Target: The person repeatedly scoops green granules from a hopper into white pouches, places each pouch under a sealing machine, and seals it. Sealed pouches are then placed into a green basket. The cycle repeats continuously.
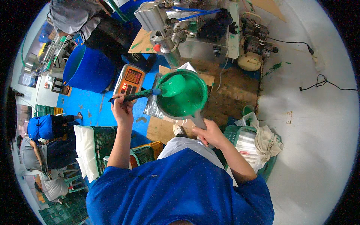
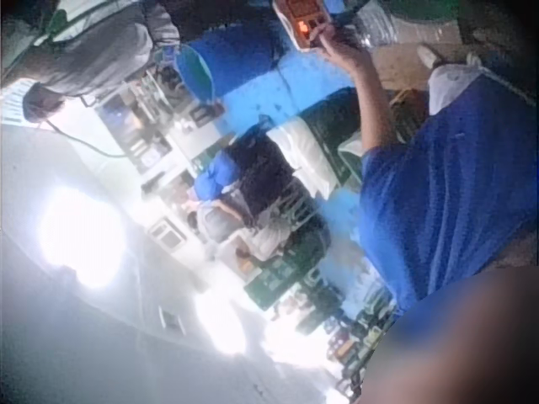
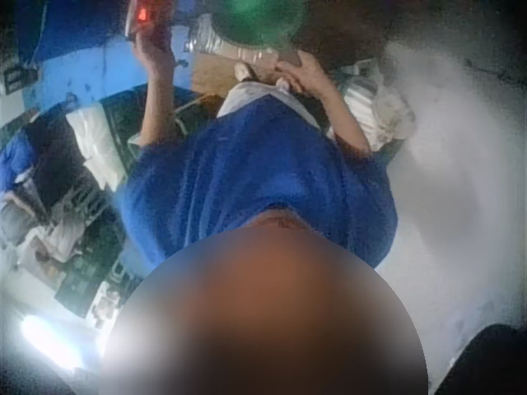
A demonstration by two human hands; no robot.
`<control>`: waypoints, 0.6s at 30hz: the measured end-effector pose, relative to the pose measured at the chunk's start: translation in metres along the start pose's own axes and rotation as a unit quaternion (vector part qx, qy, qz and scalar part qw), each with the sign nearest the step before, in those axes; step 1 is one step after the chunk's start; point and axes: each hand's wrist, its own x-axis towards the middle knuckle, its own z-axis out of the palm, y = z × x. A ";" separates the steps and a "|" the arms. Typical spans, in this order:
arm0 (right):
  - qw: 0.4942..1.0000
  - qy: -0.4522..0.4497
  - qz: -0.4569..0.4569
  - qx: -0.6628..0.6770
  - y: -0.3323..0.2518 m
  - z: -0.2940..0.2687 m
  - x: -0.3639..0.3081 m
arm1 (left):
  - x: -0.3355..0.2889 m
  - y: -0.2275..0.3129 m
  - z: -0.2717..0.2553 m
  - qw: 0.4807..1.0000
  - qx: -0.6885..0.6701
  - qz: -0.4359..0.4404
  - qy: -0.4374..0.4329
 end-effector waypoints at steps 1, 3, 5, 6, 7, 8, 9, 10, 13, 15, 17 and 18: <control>1.000 0.014 0.002 0.000 0.003 -0.004 -0.010 | 0.002 0.001 0.002 1.000 -0.009 0.012 0.001; 0.999 0.023 0.018 0.030 0.009 -0.013 -0.033 | 0.007 0.000 0.004 0.999 -0.008 0.046 -0.005; 0.997 0.059 0.047 0.006 0.017 -0.020 -0.055 | 0.010 -0.011 0.009 0.999 0.026 0.046 -0.006; 0.995 0.071 0.067 0.004 0.022 -0.023 -0.064 | 0.011 -0.019 0.012 0.995 0.066 0.060 -0.034; 0.994 0.084 0.067 0.006 0.027 -0.026 -0.072 | 0.011 -0.030 0.015 0.990 0.110 0.061 -0.057; 0.992 0.099 0.080 0.010 0.032 -0.027 -0.079 | 0.012 -0.042 0.021 0.950 0.226 0.177 -0.121; 0.989 0.114 0.093 0.015 0.038 -0.029 -0.085 | 0.011 -0.055 0.025 0.880 0.334 0.279 -0.190; 0.987 0.122 0.102 0.020 0.043 -0.031 -0.089 | 0.010 -0.065 0.028 0.833 0.367 0.332 -0.246; 0.985 0.152 0.084 0.021 0.056 -0.033 -0.093 | 0.002 -0.086 0.031 0.676 0.485 0.424 -0.358; 0.983 0.165 0.073 0.015 0.062 -0.033 -0.092 | -0.002 -0.091 0.029 0.646 0.497 0.439 -0.379; 0.982 0.177 0.069 0.009 0.064 -0.033 -0.089 | -0.005 -0.090 0.027 0.635 0.505 0.439 -0.386; 0.981 0.182 0.068 0.004 0.065 -0.034 -0.087 | -0.006 -0.089 0.026 0.653 0.466 0.459 -0.382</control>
